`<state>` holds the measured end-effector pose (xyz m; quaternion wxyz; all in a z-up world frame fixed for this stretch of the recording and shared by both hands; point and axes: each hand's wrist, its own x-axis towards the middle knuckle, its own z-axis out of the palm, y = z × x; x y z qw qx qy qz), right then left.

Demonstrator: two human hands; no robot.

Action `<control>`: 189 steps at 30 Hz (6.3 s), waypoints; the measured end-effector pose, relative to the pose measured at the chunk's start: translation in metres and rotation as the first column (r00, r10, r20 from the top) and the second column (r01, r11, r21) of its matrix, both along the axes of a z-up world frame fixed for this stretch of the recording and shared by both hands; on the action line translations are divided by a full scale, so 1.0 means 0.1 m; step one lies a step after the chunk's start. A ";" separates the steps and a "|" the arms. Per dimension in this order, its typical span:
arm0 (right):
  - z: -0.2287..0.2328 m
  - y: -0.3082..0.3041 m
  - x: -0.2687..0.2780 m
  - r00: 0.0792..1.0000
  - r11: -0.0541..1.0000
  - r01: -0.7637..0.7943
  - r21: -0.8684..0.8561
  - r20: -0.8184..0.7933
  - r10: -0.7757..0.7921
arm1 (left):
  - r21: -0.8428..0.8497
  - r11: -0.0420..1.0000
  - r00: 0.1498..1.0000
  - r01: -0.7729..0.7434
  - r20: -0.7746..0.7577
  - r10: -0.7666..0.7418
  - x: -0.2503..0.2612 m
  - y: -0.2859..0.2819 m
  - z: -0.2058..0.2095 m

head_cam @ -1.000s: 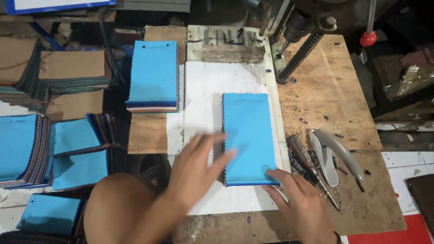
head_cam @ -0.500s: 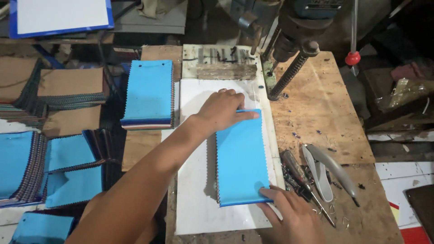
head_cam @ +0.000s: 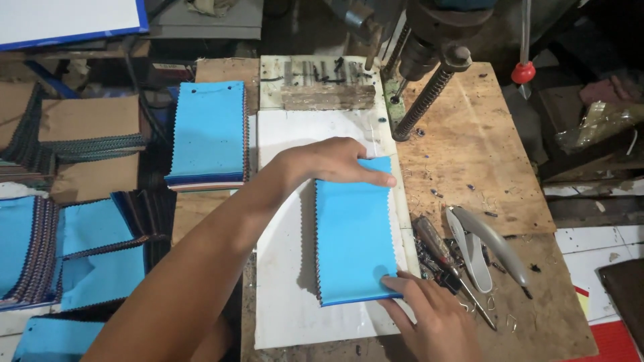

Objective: The person aligns a stack of blue notebook covers on a workbench, then uses a binder clip to secure the pages. They trim the edges of the cover with scissors and position the notebook under a drill press to punch holes along the spine.

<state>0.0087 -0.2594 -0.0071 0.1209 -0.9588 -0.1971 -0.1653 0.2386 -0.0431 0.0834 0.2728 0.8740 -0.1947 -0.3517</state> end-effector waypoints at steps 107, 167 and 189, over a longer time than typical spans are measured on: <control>0.23 0.57 1.30 0.785 0.140 0.450 0.882 -0.465 0.409 | -0.612 0.327 0.626 -0.720 -0.372 0.685 -1.31 0.06 -0.35; 0.69 0.34 0.68 0.854 0.855 -0.504 -0.122 0.076 0.514 | -0.286 0.943 0.336 -0.170 0.883 0.328 -2.53 0.42 -1.06; 0.47 0.56 0.30 0.861 0.854 -0.455 -0.250 0.122 0.494 | -0.385 0.734 0.726 -0.559 0.201 0.658 -2.64 0.48 -1.30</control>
